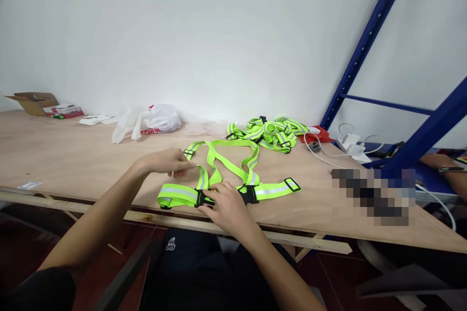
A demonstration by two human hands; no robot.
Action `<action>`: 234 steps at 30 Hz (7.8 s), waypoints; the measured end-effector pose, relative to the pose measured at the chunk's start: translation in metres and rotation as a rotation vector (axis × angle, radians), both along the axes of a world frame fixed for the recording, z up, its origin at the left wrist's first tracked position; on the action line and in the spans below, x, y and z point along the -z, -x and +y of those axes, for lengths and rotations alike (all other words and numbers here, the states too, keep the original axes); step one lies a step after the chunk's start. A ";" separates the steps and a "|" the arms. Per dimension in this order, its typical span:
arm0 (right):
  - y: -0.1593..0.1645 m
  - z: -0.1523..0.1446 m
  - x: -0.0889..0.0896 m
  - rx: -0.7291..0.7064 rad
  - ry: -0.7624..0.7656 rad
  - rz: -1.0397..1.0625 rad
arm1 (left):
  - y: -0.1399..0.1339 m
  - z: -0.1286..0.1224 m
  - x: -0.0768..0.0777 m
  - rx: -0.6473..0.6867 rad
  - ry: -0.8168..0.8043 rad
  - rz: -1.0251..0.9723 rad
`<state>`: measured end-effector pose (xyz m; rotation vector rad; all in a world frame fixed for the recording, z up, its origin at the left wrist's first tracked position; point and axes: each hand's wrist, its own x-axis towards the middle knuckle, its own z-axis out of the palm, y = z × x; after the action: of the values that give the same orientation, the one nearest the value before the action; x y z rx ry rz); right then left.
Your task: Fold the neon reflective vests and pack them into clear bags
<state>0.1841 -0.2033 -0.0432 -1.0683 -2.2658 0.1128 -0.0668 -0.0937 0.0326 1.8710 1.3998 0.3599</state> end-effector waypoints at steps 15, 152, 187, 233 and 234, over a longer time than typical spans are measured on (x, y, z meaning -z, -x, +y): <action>0.004 -0.002 -0.002 0.002 -0.075 -0.197 | -0.031 -0.010 0.060 -0.308 -0.344 0.147; -0.110 -0.003 -0.018 0.110 -0.137 0.164 | -0.046 -0.084 0.037 0.153 -0.772 -0.180; -0.103 -0.010 -0.004 0.026 -0.178 0.078 | -0.067 -0.096 0.062 0.169 -0.628 -0.225; -0.109 -0.014 -0.009 0.226 -0.448 0.110 | 0.004 -0.079 0.053 -0.159 -0.720 -0.322; -0.117 -0.015 -0.012 0.243 -0.449 0.128 | 0.009 -0.080 0.050 -0.126 -0.678 -0.315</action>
<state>0.3009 -0.2185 -0.0313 -1.0438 -1.9041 -0.3982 -0.0757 -0.1737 -0.0178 2.1142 1.2648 1.2627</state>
